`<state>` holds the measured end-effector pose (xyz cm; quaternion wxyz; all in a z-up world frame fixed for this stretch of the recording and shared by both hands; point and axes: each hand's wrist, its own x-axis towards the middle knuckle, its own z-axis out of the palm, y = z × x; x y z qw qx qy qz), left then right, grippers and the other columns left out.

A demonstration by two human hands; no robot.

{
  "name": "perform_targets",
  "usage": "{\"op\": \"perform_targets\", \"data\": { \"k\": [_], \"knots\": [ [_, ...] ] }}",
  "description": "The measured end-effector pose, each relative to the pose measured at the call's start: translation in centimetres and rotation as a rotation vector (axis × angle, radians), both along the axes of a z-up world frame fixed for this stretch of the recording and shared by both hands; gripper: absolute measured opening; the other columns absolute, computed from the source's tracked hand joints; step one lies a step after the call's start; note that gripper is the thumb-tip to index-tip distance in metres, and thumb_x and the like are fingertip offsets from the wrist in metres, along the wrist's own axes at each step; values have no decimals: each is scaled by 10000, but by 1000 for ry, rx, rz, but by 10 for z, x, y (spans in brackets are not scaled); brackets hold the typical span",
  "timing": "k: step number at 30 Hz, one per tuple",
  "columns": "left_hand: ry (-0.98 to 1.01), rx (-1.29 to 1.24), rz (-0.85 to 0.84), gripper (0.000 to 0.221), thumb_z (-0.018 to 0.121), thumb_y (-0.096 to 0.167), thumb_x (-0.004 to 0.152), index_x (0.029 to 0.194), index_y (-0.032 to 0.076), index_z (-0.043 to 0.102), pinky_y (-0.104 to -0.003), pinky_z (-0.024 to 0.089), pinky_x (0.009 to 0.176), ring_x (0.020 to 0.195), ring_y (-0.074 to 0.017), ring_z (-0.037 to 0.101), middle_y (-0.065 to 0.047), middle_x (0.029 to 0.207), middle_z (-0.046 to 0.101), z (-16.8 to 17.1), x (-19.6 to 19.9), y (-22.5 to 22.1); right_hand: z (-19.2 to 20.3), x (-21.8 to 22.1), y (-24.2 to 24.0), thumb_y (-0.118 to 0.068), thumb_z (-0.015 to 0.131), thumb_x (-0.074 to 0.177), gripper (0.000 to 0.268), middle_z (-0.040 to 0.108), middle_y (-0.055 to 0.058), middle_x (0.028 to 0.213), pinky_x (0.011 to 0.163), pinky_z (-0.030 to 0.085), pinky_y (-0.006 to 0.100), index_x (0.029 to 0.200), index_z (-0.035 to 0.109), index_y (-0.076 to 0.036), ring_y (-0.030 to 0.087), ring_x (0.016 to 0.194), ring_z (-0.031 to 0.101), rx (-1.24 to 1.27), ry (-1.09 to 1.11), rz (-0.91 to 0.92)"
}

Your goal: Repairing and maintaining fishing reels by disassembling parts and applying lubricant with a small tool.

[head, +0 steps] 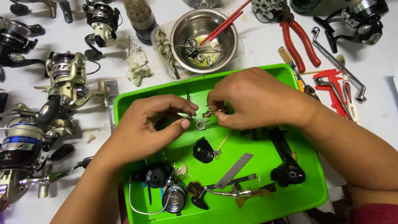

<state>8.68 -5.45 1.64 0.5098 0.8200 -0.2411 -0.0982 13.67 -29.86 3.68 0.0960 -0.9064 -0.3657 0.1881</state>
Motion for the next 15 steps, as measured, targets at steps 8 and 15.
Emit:
{"op": "perform_targets", "data": {
  "k": [8, 15],
  "knots": [
    [159, -164, -137, 173, 648, 142, 923, 1057, 58, 719, -266, 590, 924, 1040, -144, 732, -70, 1136, 775, -6, 6, -9, -10, 0, -12, -242, 647, 787, 136, 720, -24, 725, 637, 476, 396, 850, 739, -165, 208, 646, 661, 270, 47, -9],
    [170, -273, -168, 125, 638, 120, 950, 1023, 42, 703, -291, 583, 933, 1024, -189, 709, -110, 1124, 705, -12, 8, -6, -10, 0, -11, -223, 652, 808, 176, 722, 3, 760, 662, 488, 381, 907, 758, -123, 203, 673, 661, 355, 45, 17]
  ]
}}
